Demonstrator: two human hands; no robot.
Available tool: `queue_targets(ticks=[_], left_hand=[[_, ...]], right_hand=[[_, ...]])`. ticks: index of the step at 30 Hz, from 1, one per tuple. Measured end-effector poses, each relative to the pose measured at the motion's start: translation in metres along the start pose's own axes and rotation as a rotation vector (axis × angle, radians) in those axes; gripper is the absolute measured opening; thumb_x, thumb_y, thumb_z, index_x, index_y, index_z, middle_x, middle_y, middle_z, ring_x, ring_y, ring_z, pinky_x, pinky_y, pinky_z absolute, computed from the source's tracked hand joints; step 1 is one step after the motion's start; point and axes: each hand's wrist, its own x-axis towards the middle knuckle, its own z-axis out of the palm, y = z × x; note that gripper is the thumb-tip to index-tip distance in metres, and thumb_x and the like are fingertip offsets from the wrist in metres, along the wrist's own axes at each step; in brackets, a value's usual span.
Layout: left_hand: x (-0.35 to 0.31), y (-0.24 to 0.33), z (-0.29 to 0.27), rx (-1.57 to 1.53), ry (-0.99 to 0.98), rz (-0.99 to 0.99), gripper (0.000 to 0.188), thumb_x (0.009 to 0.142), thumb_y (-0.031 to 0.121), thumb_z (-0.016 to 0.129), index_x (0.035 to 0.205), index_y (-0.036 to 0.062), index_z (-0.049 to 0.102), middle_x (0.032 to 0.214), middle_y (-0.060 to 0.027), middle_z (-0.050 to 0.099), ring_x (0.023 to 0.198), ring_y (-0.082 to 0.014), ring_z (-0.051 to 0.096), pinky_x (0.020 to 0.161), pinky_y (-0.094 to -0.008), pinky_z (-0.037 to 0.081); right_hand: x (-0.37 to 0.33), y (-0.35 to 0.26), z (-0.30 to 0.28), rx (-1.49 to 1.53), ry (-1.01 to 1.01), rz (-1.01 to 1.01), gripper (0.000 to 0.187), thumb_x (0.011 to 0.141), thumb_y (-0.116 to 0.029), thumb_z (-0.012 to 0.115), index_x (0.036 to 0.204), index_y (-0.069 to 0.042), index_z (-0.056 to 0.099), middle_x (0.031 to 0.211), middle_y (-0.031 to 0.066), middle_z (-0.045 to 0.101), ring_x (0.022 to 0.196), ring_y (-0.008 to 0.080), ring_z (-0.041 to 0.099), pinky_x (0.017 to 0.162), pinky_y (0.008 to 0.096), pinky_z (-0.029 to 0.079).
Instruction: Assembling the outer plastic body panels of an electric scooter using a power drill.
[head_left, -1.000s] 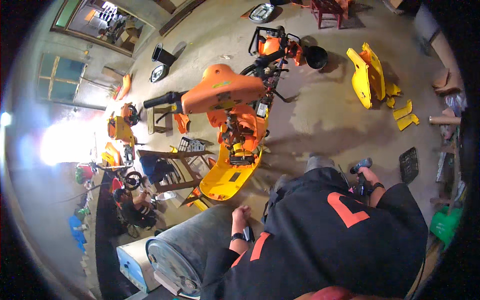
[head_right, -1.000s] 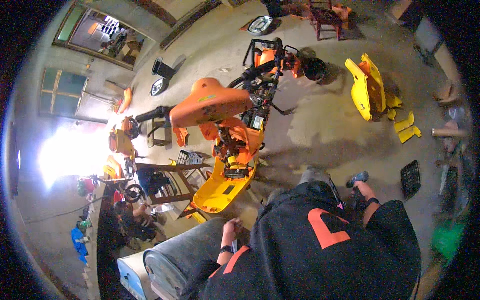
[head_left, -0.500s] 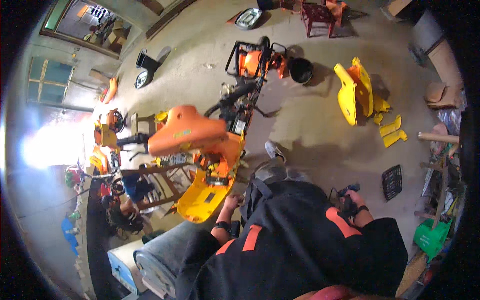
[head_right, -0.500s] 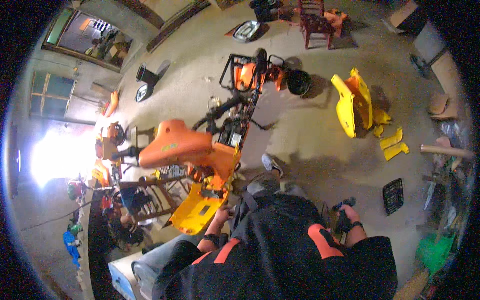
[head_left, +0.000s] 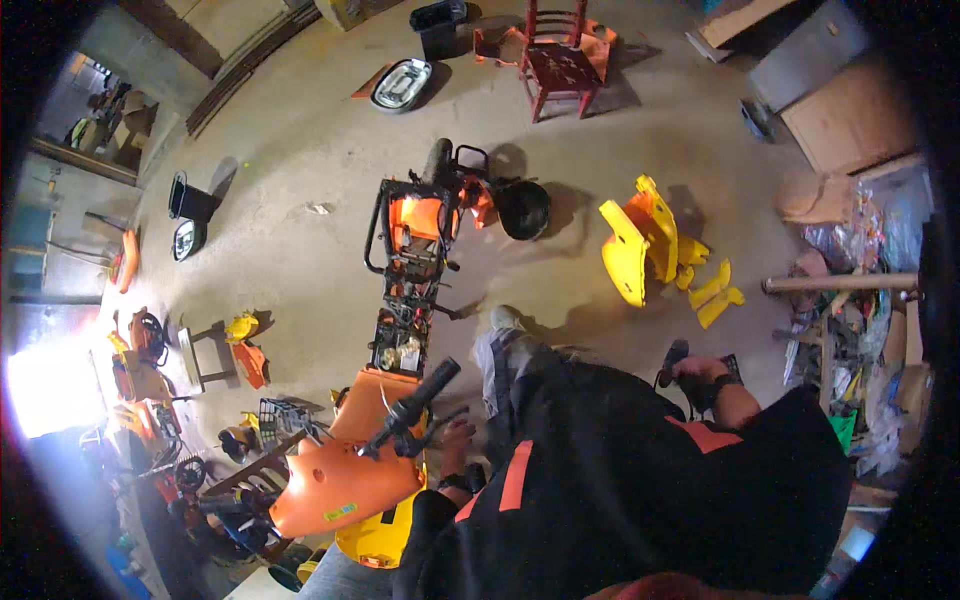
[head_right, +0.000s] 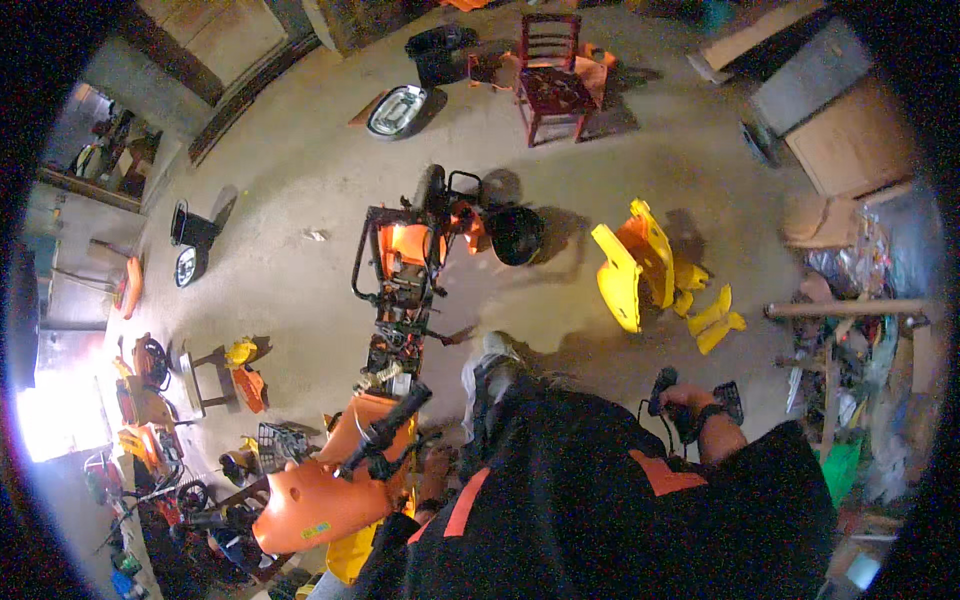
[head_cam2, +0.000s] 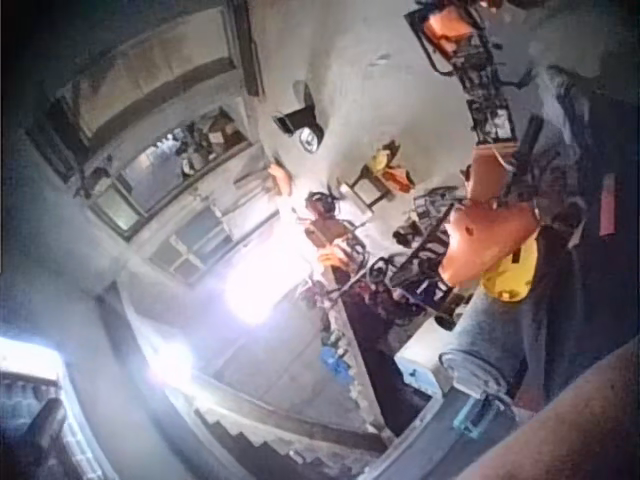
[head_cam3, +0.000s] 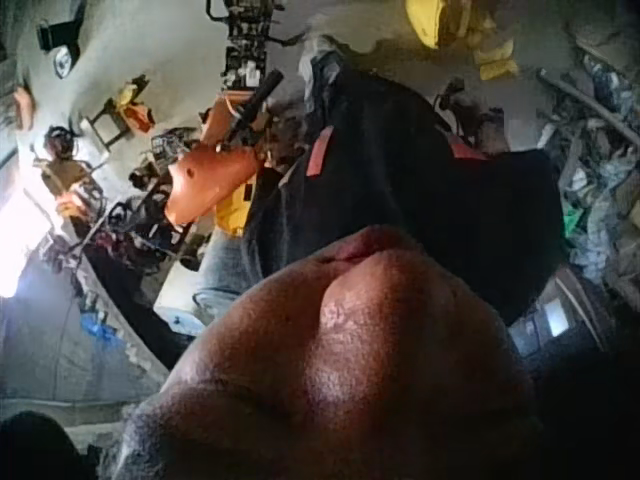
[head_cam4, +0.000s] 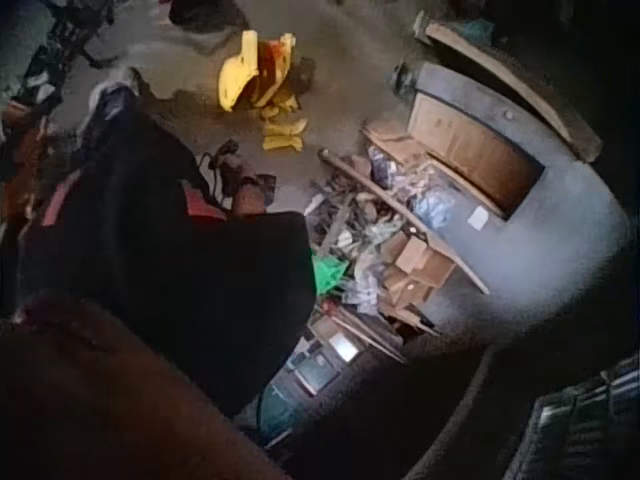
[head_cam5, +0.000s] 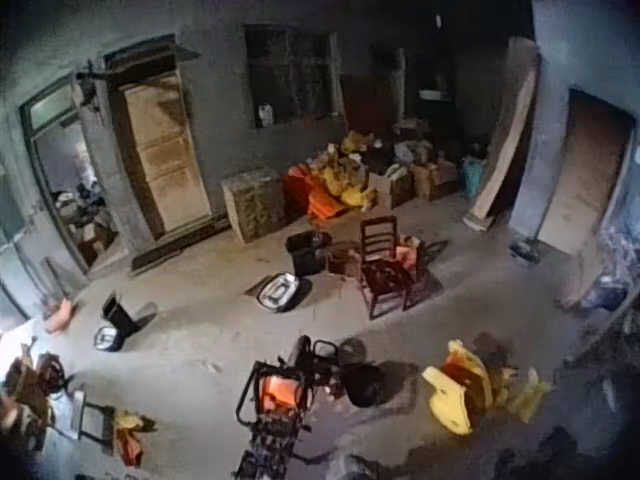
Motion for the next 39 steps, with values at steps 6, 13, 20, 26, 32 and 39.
queue_targets(ticks=[6,13,20,26,32,39], left_hand=[[-0.007,0.109,-0.019,-0.021,0.233,0.193,0.034,0.078,0.032,0.063,0.102,0.0078,0.066,0.09,-0.016,0.067,0.074,-0.0323,0.065,0.064,-0.0443,0.052],[0.001,0.166,0.028,0.012,0.121,-0.113,0.034,0.081,0.04,0.06,0.093,0.0081,0.065,0.088,-0.0198,0.066,0.081,-0.0404,0.063,0.07,-0.0498,0.051],[0.02,0.294,0.021,-0.043,0.296,0.103,0.034,0.087,0.031,0.052,0.115,0.0109,0.057,0.099,-0.016,0.067,0.089,-0.034,0.065,0.071,-0.0456,0.051],[0.082,0.511,-0.013,-0.707,0.356,-0.568,0.03,0.085,0.015,0.058,0.113,0.0041,0.061,0.098,-0.0117,0.069,0.089,-0.0236,0.065,0.077,-0.0344,0.051],[0.063,0.645,-0.093,-0.917,0.323,-1.067,0.03,0.084,0.013,0.056,0.111,0.0019,0.062,0.093,-0.0105,0.071,0.078,-0.0175,0.068,0.059,-0.028,0.05],[0.081,0.688,-0.063,-0.875,0.1,-1.25,0.031,0.083,0.011,0.053,0.113,0.0045,0.06,0.084,-0.0068,0.067,0.075,-0.0149,0.064,0.06,-0.0285,0.049]], right_hand=[[-0.02,-0.188,-0.118,-0.422,0.557,-0.314,0.026,0.066,-0.026,0.066,0.074,-0.002,0.063,0.069,0.0081,0.064,0.062,0.0185,0.061,0.058,0.0371,0.047],[-0.042,-0.401,-0.225,-0.367,0.833,-0.45,0.04,0.072,-0.02,0.065,0.102,0.006,0.061,0.103,0.027,0.064,0.101,0.0352,0.063,0.086,0.0415,0.05],[0.061,-0.605,-0.378,-0.657,0.746,-0.445,0.079,0.078,-0.003,0.055,0.145,0.0,0.014,0.135,0.0295,0.043,0.12,0.0413,0.049,0.098,0.0464,0.043],[0.183,-0.794,-0.475,-0.687,0.829,-0.614,0.05,0.092,-0.017,0.041,0.139,-0.007,0.031,0.122,0.0243,0.054,0.106,0.045,0.056,0.09,0.0543,0.044],[0.198,-0.932,-0.52,-0.91,1.262,-1.144,0.068,0.08,-0.005,0.051,0.142,0.0,0.025,0.138,0.0268,0.039,0.125,0.0426,0.041,0.104,0.0477,0.035],[0.322,-0.979,-0.544,-0.688,0.87,-1.063,0.094,0.074,-0.011,0.075,0.147,-0.009,0.016,0.126,0.0264,0.049,0.117,0.041,0.048,0.097,0.0461,0.042]])
